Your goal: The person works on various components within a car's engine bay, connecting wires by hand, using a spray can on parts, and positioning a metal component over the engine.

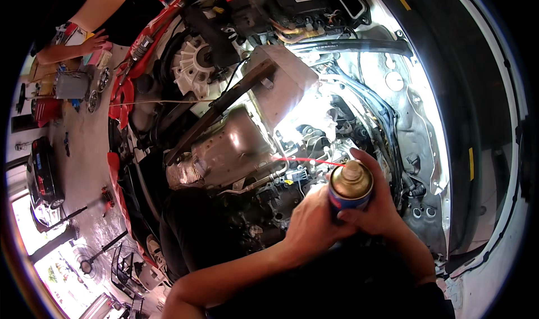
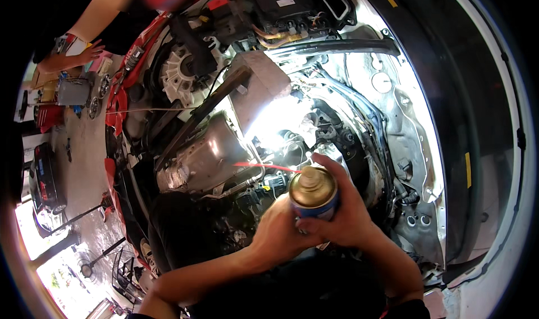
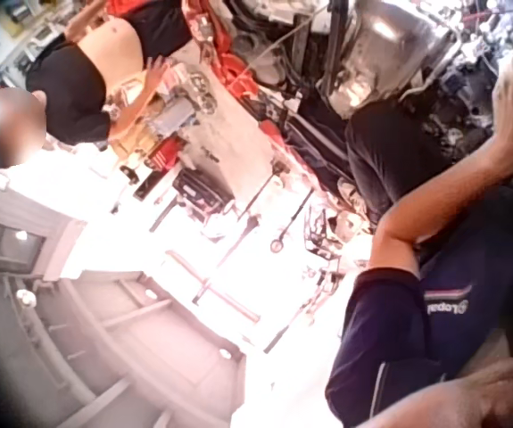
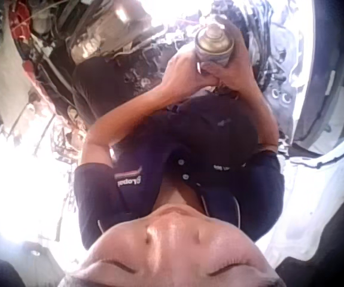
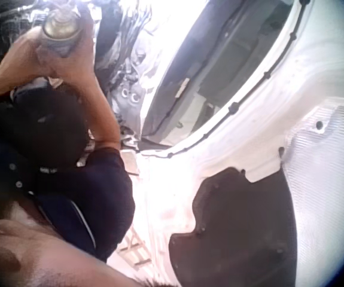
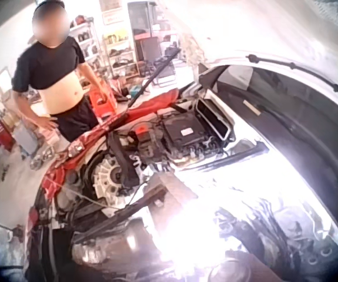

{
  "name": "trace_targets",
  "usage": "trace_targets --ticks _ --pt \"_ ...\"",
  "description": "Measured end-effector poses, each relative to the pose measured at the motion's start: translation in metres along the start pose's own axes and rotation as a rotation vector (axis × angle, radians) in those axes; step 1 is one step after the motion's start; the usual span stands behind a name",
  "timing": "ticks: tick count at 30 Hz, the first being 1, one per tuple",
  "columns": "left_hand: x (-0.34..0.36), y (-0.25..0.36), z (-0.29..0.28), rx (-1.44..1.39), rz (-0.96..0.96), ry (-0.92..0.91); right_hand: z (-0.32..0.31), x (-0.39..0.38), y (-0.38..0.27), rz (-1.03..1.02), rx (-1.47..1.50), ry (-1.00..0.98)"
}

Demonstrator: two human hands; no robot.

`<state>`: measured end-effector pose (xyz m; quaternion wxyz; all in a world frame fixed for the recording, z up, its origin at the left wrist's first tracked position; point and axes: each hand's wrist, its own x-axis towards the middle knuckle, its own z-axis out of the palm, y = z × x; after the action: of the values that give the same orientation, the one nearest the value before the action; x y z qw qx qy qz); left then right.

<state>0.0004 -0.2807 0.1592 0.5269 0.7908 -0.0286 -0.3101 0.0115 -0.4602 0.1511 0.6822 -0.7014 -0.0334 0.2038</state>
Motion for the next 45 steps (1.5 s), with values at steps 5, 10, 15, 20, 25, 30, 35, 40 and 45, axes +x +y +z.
trace_targets --ticks 5,10,15,20,25,30,35,40,45 --pt "0.009 -0.049 -0.013 0.956 0.188 0.101 -0.059 -0.022 0.04 -0.017 -0.295 0.348" --pt "0.04 -0.058 -0.029 1.087 0.518 0.175 -0.066 -0.011 0.055 -0.266 -0.597 0.039" --pt "0.01 -0.02 -0.063 0.844 -0.047 0.021 -0.058 -0.017 0.055 -0.166 -0.575 0.008" --pt "0.017 -0.029 -0.04 0.883 -0.173 0.009 -0.06 -0.018 0.054 -0.125 -0.567 -0.038" --pt "0.04 -0.083 -0.007 0.988 0.092 0.045 -0.05 -0.012 0.055 -0.132 -0.557 -0.115" --pt "0.029 -0.082 -0.02 0.935 0.035 0.191 -0.031 -0.017 0.058 -0.066 -0.618 -0.156" --pt "0.015 -0.092 -0.017 0.876 0.001 0.261 -0.011 -0.003 0.063 -0.08 -0.615 -0.199" --pt "0.007 -0.103 -0.018 0.805 0.048 0.235 -0.003 0.011 0.061 -0.088 -0.69 -0.24" --pt "0.004 -0.106 -0.018 0.776 0.083 0.217 0.005 0.019 0.063 -0.064 -0.714 -0.276"
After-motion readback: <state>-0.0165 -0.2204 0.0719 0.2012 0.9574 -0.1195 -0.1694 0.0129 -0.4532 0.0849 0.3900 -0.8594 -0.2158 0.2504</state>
